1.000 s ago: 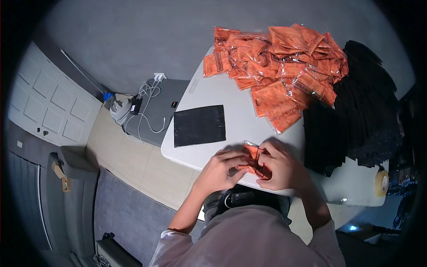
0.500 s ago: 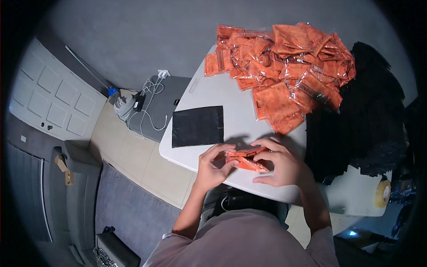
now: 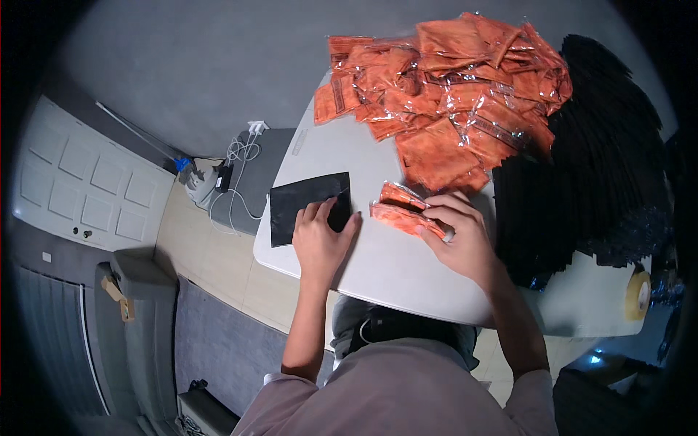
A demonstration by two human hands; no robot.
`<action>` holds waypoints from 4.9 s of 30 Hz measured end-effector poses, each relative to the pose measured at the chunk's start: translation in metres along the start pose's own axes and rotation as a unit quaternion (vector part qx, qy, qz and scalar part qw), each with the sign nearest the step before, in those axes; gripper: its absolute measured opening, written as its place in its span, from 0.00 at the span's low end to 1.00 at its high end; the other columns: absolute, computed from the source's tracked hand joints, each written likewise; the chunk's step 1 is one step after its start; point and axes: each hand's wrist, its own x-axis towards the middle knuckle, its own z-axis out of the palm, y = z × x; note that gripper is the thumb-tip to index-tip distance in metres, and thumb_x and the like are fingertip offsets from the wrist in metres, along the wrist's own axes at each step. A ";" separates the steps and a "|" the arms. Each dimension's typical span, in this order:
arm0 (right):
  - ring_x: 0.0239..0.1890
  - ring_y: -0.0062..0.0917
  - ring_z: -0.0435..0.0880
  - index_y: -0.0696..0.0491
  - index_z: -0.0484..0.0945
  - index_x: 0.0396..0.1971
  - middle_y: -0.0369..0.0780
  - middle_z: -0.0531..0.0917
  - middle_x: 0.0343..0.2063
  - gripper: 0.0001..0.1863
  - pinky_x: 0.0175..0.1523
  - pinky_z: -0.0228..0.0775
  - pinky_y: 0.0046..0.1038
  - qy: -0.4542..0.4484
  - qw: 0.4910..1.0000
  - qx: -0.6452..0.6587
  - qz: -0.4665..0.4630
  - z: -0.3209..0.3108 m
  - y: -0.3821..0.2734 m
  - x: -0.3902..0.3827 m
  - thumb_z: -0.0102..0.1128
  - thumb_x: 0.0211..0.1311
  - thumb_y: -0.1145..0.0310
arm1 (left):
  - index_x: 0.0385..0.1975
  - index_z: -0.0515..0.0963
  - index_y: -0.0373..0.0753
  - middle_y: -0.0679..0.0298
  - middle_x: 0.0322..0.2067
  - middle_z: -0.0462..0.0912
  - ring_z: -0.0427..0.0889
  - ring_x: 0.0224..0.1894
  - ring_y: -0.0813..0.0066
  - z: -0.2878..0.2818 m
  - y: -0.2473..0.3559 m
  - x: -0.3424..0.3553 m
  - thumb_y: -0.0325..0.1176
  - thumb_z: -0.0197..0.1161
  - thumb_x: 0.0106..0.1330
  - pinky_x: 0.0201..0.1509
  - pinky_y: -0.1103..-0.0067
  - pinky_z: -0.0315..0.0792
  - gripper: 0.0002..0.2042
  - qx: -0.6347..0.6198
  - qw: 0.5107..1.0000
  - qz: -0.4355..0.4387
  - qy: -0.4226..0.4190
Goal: The recorder is placing small orange packets into black plastic mailer bags and sealing them.
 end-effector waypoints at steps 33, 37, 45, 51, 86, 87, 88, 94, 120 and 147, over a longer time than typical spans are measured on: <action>0.46 0.33 0.82 0.55 0.87 0.37 0.37 0.86 0.45 0.11 0.49 0.75 0.36 0.032 0.987 -0.028 -0.155 0.029 -0.019 -0.013 0.77 0.52 0.76 | 0.35 0.87 0.30 0.59 0.35 0.89 0.90 0.31 0.74 -0.067 0.032 0.003 0.25 0.72 0.67 0.34 0.78 0.87 0.04 -0.136 0.987 0.073 0.037; 0.47 0.31 0.82 0.56 0.87 0.36 0.36 0.86 0.45 0.09 0.50 0.75 0.36 0.026 0.981 -0.084 -0.173 0.026 -0.023 -0.013 0.75 0.55 0.74 | 0.34 0.87 0.30 0.59 0.35 0.89 0.91 0.33 0.72 -0.069 0.042 0.004 0.23 0.72 0.65 0.33 0.78 0.88 0.03 -0.143 0.985 0.096 0.017; 0.43 0.40 0.82 0.60 0.86 0.39 0.46 0.84 0.49 0.14 0.46 0.79 0.37 0.042 0.994 -0.039 -0.095 0.039 -0.015 -0.017 0.76 0.50 0.77 | 0.34 0.88 0.32 0.60 0.34 0.88 0.89 0.29 0.73 -0.048 0.053 -0.017 0.25 0.76 0.61 0.27 0.81 0.84 0.05 -0.153 0.974 0.167 0.010; 0.50 0.39 0.78 0.57 0.83 0.31 0.43 0.74 0.54 0.10 0.46 0.77 0.38 0.048 0.992 -0.062 -0.095 0.035 -0.028 -0.013 0.76 0.49 0.75 | 0.33 0.89 0.34 0.61 0.33 0.89 0.86 0.25 0.74 -0.049 0.069 -0.017 0.26 0.76 0.61 0.22 0.81 0.78 0.04 -0.165 0.973 0.161 0.019; 0.51 0.34 0.88 0.49 0.84 0.57 0.40 0.90 0.48 0.23 0.64 0.71 0.35 -0.183 0.982 0.004 0.045 -0.024 -0.081 0.052 0.77 0.61 0.67 | 0.39 0.88 0.32 0.53 0.28 0.90 0.89 0.28 0.67 -0.101 0.033 0.029 0.35 0.84 0.54 0.38 0.74 0.79 0.17 -0.287 0.923 0.086 -0.240; 0.51 0.34 0.88 0.49 0.84 0.57 0.40 0.90 0.48 0.23 0.64 0.71 0.35 -0.182 0.982 0.003 0.044 -0.027 -0.086 0.057 0.77 0.61 0.67 | 0.37 0.88 0.32 0.61 0.27 0.89 0.82 0.28 0.78 -0.100 0.032 0.030 0.33 0.85 0.53 0.35 0.78 0.76 0.16 -0.314 0.915 0.068 -0.243; 0.46 0.43 0.87 0.50 0.84 0.54 0.46 0.89 0.42 0.21 0.56 0.74 0.40 -0.194 0.981 -0.025 0.012 -0.031 -0.095 0.063 0.75 0.62 0.66 | 0.36 0.88 0.32 0.68 0.25 0.88 0.75 0.28 0.89 -0.099 0.031 0.031 0.31 0.86 0.53 0.32 0.82 0.72 0.15 -0.340 0.907 0.047 -0.245; 0.41 0.46 0.90 0.56 0.82 0.53 0.52 0.89 0.39 0.23 0.51 0.79 0.43 -0.200 0.978 -0.006 -0.058 -0.050 -0.119 0.096 0.76 0.60 0.65 | 0.35 0.88 0.31 0.72 0.26 0.87 0.76 0.31 0.90 -0.109 0.032 0.035 0.29 0.85 0.55 0.34 0.83 0.73 0.14 -0.412 0.887 0.031 -0.207; 0.35 0.20 0.83 0.63 0.84 0.40 0.41 0.83 0.39 0.08 0.35 0.80 0.21 0.063 0.978 0.198 -0.015 -0.006 -0.043 0.036 0.70 0.62 0.85 | 0.55 0.73 0.32 0.56 0.43 0.85 0.86 0.43 0.73 -0.022 0.004 0.015 0.28 0.70 0.73 0.48 0.77 0.81 0.16 -0.507 0.848 0.131 0.086; 0.46 0.27 0.80 0.59 0.83 0.32 0.44 0.80 0.48 0.04 0.54 0.71 0.28 -0.009 0.963 0.219 -0.158 -0.052 -0.109 0.054 0.70 0.60 0.76 | 0.31 0.76 0.32 0.48 0.55 0.77 0.85 0.56 0.50 -0.094 0.014 0.041 0.38 0.69 0.72 0.63 0.59 0.77 0.15 -0.589 0.772 0.235 0.035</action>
